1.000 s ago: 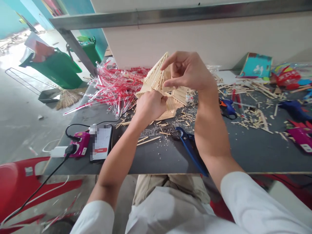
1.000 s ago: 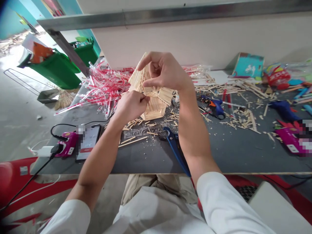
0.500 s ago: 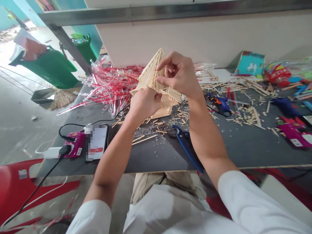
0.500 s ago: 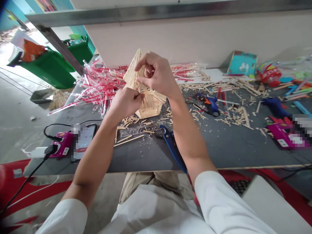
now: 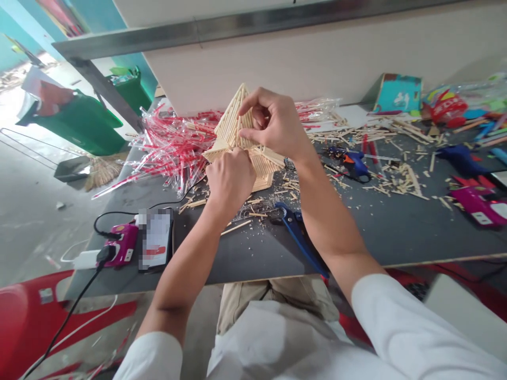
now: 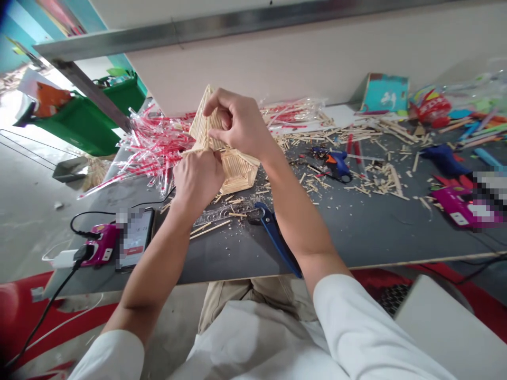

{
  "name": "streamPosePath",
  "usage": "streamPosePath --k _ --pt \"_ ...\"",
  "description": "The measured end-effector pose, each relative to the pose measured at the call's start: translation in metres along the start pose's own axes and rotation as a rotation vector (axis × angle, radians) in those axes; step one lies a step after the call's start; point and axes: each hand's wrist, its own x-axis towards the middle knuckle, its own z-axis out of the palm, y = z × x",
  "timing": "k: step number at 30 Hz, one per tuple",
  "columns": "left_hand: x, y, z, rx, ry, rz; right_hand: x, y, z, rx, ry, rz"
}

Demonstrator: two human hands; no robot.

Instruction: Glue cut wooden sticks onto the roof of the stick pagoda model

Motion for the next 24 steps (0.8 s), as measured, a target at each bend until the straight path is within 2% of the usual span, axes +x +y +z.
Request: streamPosePath --k 5,15,20,24 --pt "-0.003 0.012 0.005 0.064 -0.018 -0.047 -0.001 -0.001 0.0 -0.008 0.005 0.01" --pt "0.0 0.017 0.011 0.005 0.033 -0.127 -0.002 0.001 0.004 0.045 0.013 -0.109" --pt "0.002 0.019 0.014 -0.005 0.056 -0.162 -0.002 -0.003 0.001 -0.036 0.151 -0.081" --pt "0.001 0.018 0.014 -0.006 0.074 -0.156 -0.003 -0.012 -0.001 -0.133 0.238 0.028"
